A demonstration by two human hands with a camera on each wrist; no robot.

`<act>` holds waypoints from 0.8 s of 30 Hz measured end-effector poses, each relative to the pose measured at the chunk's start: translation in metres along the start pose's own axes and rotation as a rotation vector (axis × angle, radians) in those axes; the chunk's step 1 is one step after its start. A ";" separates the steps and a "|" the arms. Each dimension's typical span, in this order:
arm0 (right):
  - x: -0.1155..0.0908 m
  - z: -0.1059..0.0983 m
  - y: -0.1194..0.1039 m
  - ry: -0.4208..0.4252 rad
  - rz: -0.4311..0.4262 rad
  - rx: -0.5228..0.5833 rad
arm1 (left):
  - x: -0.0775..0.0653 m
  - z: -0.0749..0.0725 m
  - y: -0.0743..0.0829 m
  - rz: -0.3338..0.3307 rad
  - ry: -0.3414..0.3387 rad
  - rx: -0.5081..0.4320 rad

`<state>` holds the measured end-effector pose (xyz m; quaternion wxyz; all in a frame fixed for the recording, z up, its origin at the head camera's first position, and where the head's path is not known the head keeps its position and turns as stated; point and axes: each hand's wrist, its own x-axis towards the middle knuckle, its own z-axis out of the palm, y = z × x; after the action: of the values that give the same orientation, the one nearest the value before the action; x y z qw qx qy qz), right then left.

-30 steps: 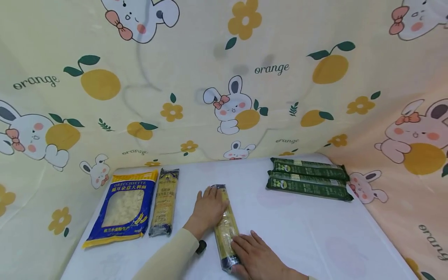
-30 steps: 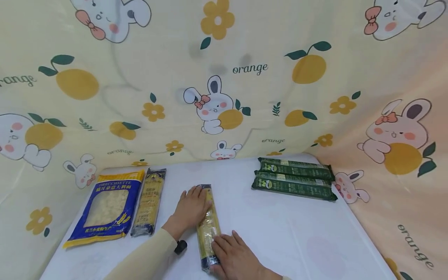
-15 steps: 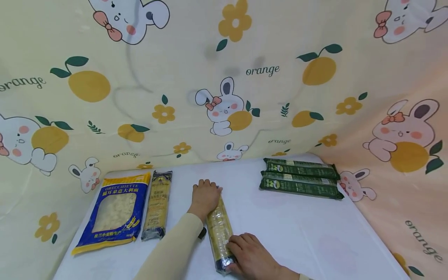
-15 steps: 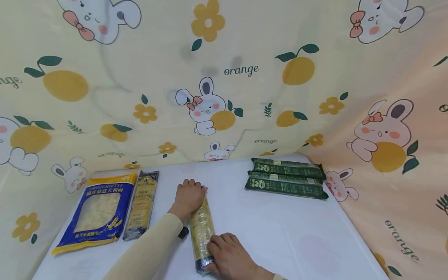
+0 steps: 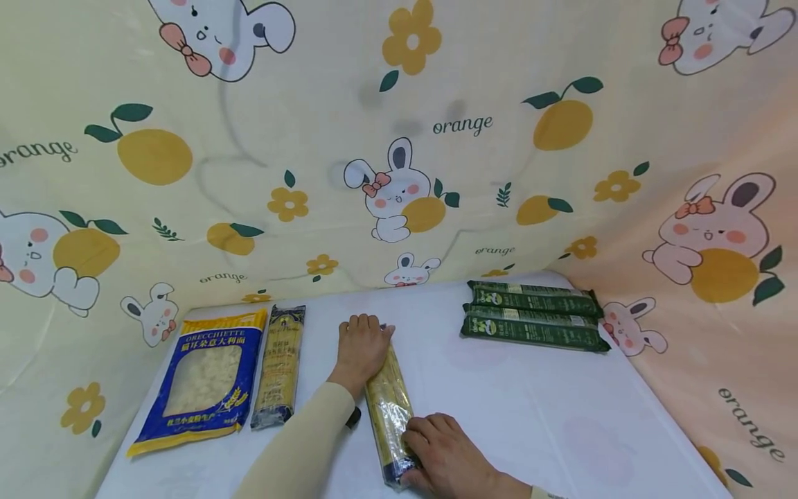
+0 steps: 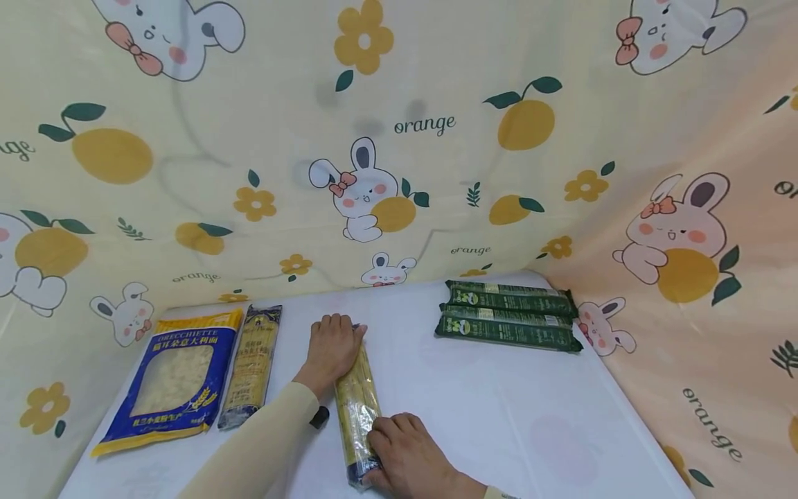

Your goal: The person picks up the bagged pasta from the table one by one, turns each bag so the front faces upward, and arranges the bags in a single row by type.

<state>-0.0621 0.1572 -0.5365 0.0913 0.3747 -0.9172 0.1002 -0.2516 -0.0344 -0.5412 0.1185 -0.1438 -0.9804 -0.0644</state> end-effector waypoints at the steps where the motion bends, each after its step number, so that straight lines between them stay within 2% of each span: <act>1: 0.000 -0.001 0.000 0.004 0.000 -0.001 | 0.000 -0.002 0.000 0.009 0.018 -0.005; 7: 0.003 -0.006 0.001 -0.008 0.038 -0.005 | 0.010 -0.022 -0.005 0.078 0.161 -0.035; 9: 0.005 -0.007 0.002 0.015 0.063 -0.020 | 0.016 -0.030 -0.007 0.102 0.243 -0.049; 14: 0.012 -0.006 0.004 0.151 0.149 -0.016 | 0.028 -0.049 -0.016 0.184 0.478 -0.080; 16: 0.016 -0.006 0.003 0.174 0.210 0.008 | 0.031 -0.055 -0.016 0.221 0.569 -0.097; 19: 0.023 -0.006 0.003 0.190 0.285 0.007 | 0.033 -0.060 -0.016 0.249 0.667 -0.110; 21: 0.028 -0.004 0.003 0.197 0.335 0.015 | 0.033 -0.062 -0.015 0.267 0.722 -0.124; 24: 0.033 -0.001 0.004 0.189 0.395 0.021 | 0.031 -0.064 -0.014 0.269 0.756 -0.129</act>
<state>-0.0883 0.1380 -0.5280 0.1515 0.1775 -0.9591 0.1603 -0.2709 -0.0501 -0.4731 0.4687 -0.2442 -0.8341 -0.1579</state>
